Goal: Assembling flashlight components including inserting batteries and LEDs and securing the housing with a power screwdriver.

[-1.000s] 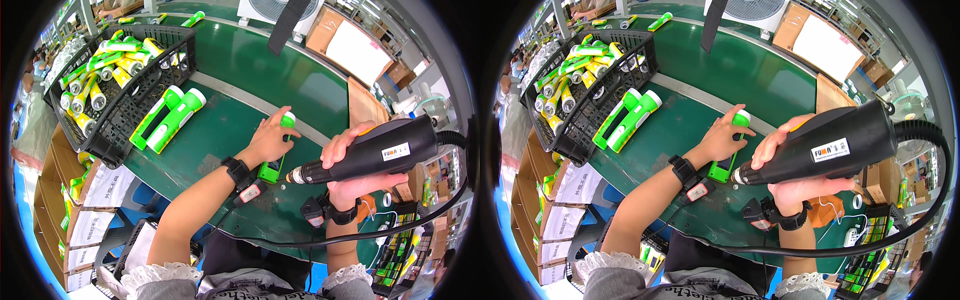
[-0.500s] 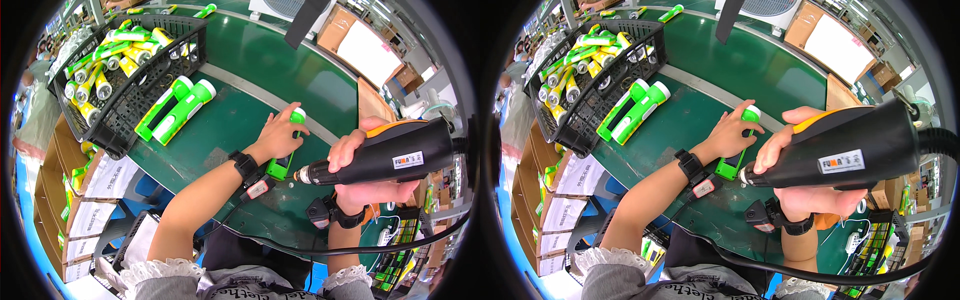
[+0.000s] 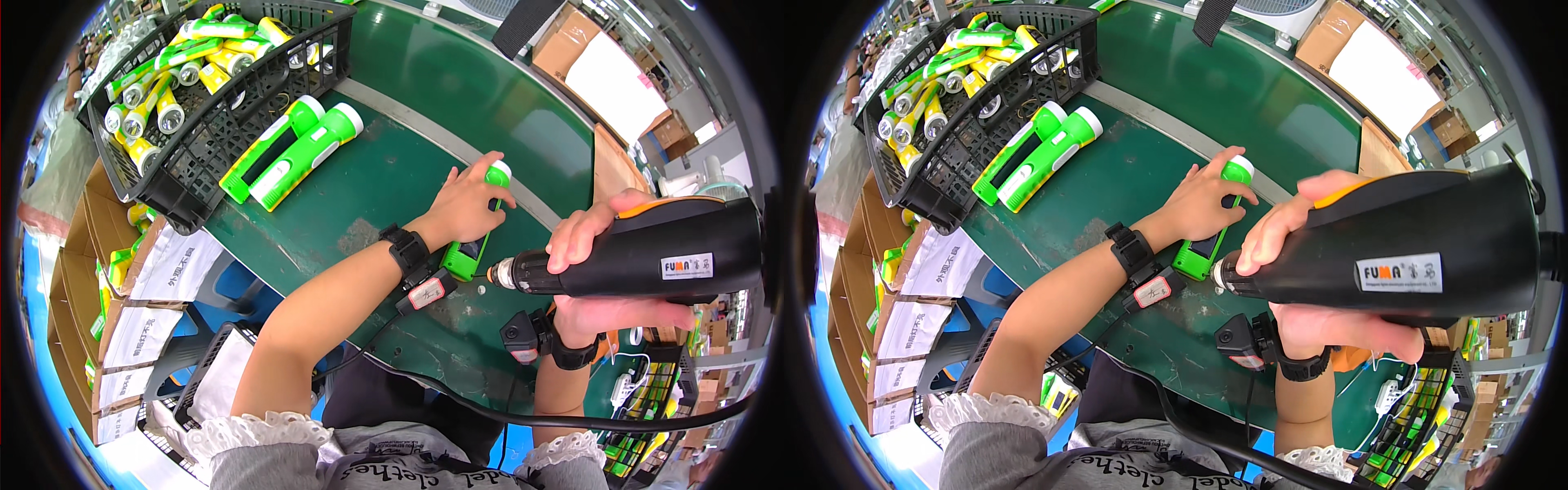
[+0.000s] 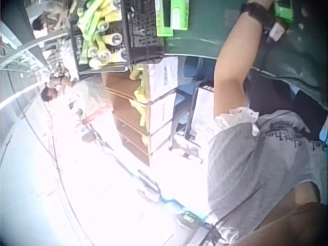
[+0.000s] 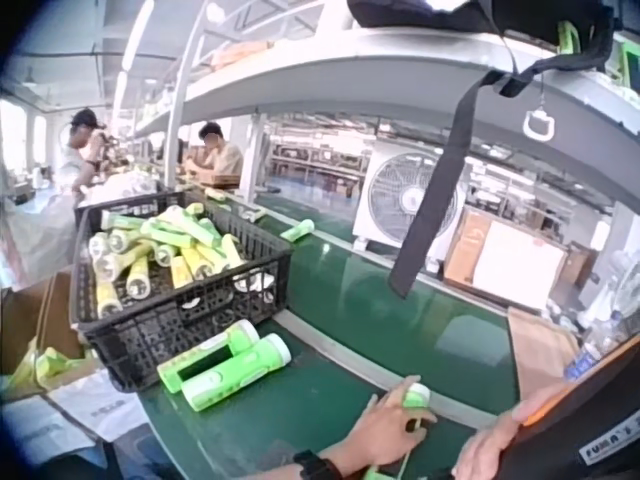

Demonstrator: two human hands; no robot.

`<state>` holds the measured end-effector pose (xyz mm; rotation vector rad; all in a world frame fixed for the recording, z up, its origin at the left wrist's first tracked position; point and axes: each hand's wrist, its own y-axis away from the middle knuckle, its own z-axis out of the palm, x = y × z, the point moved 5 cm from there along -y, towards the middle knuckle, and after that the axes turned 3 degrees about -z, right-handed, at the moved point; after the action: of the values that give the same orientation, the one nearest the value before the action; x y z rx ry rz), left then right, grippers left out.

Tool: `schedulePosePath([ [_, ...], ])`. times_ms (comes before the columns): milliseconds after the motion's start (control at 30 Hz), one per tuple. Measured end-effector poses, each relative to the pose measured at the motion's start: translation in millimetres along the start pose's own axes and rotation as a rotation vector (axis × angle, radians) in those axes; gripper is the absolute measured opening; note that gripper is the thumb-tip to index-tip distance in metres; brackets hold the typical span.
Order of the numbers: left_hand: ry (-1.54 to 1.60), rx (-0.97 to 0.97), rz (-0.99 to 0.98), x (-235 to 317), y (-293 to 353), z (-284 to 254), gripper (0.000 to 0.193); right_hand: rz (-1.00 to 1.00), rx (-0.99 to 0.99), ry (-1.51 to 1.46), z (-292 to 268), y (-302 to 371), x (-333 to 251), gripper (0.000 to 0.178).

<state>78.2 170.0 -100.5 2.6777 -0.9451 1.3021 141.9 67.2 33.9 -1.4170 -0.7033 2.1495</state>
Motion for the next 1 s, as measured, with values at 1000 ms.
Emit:
schedulePosePath([
  [1000, -0.003, -0.004, 0.004, 1, 0, 0, 0.014, -0.001, -0.012, -0.037, -1, 1, 1, 0.101],
])
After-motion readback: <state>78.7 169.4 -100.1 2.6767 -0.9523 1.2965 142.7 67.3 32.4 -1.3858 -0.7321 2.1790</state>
